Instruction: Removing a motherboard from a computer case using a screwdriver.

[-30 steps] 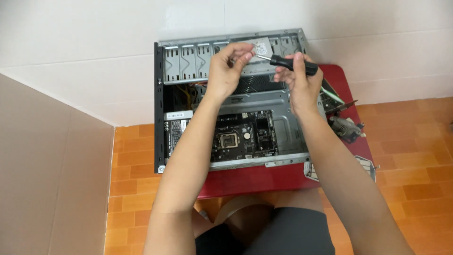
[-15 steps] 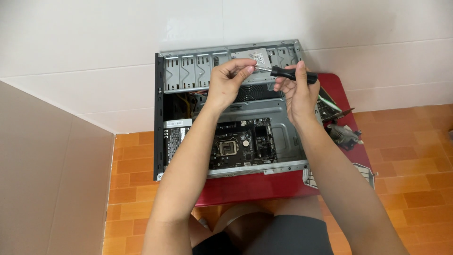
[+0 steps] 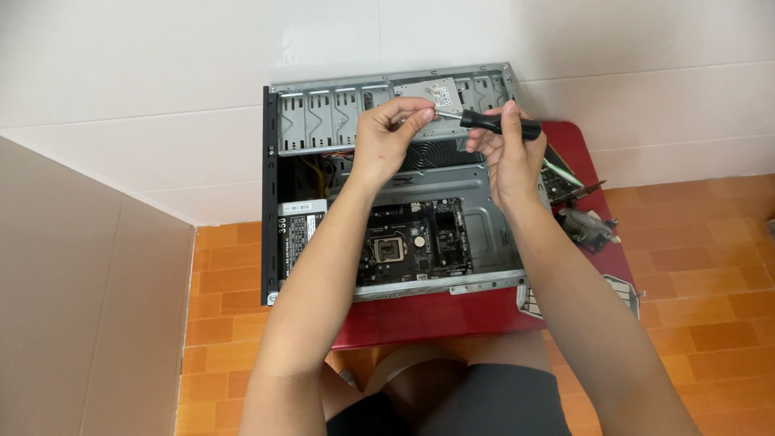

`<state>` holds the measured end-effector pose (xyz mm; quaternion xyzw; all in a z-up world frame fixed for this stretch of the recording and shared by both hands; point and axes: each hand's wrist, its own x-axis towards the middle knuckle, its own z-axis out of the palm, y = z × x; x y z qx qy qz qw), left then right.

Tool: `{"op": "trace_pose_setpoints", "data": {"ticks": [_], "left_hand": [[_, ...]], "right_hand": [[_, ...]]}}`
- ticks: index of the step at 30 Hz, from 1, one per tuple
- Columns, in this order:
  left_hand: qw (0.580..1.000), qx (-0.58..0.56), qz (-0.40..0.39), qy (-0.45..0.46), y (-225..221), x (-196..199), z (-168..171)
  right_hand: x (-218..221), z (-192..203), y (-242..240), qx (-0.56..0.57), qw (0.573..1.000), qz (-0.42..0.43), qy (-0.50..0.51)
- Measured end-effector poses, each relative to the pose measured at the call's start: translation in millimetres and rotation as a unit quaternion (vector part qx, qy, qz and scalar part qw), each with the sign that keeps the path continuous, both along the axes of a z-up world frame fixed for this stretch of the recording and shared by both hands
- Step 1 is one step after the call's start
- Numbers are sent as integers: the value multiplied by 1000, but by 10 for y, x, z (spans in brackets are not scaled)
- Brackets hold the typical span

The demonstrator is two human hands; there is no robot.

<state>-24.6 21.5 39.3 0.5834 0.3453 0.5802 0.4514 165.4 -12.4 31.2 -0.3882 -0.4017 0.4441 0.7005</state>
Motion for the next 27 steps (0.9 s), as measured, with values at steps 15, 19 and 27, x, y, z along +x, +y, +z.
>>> {"op": "trace_pose_setpoints", "data": {"ticks": [15,19,27], "left_hand": [[1000,9,28,6,-106,67,-17],[999,19,28,-1,-102,93,-35],[999,35,32,-6,-107,104,-30]], "right_hand": [[17,2,-12,-19,998,31,57],[33,-28,9,-24,997,35,71],[78,-71,37,-44,992,49,103]]}}
